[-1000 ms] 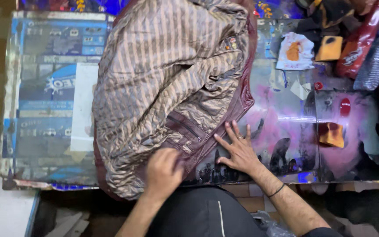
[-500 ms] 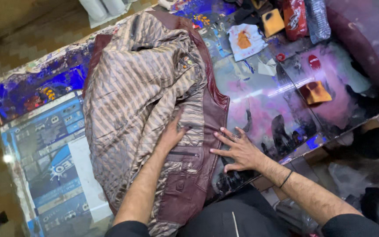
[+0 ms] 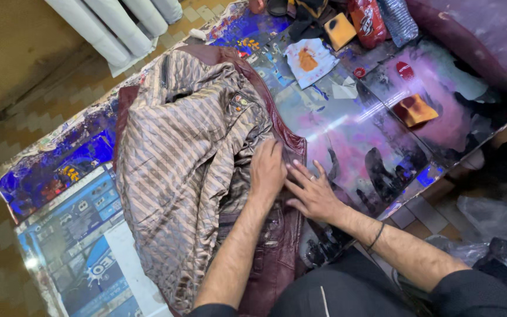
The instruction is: The person rubs a small reddish coloring block along the edges, seams, and collar of a maroon leather jacket laid open on a work table, repositioning the jacket and working along the front edge and zipper area section by section.
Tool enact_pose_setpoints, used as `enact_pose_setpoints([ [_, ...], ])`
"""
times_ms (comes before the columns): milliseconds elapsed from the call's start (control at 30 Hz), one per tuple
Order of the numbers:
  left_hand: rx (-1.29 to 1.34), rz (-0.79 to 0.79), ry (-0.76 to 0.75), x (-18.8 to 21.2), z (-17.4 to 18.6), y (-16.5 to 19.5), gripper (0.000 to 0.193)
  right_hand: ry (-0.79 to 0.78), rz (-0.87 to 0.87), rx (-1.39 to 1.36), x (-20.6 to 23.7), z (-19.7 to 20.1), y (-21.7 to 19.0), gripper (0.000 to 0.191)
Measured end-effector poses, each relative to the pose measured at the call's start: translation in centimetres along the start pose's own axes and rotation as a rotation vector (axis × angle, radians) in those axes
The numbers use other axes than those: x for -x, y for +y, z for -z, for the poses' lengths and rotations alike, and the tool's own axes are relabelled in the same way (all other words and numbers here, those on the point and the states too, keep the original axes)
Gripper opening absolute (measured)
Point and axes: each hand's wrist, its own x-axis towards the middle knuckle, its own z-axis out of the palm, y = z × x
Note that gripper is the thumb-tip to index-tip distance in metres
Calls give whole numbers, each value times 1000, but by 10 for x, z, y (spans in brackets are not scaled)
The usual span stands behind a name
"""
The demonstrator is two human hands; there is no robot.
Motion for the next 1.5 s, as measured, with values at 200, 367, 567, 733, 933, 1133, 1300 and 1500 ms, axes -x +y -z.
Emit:
enact_pose_setpoints([
  [200, -105, 471, -265, -54, -5, -52, 24, -104, -81, -92, -9, -3, -18, 90],
  [367, -318, 337, -210, -53, -10, -61, 30, -156, -103, -58, -3, 0, -19, 90],
  [567, -340, 369, -368, -58, -7, -55, 49, -167, -111, -48, -4, -5, -15, 91],
  [733, -271, 130, -212, -47, 8, -59, 47, -125, -110, -96, -2, -8, -14, 92],
  [933, -300, -54, -197, -24, 11, -71, 36, -170, -112, -78, -2, -13, -12, 93],
  [1133, -407, -193, -310, -19, 1, -89, 24, -150, -78, -139, 7, -9, -9, 88],
  [1300, -287, -10, -255, -14, -1, -83, 30, 112, -264, 80, 20, 30, 62, 61],
  [1500, -284, 138, -249, -4, -2, -58, 45, 336, -737, 443, 18, 94, 201, 62],
])
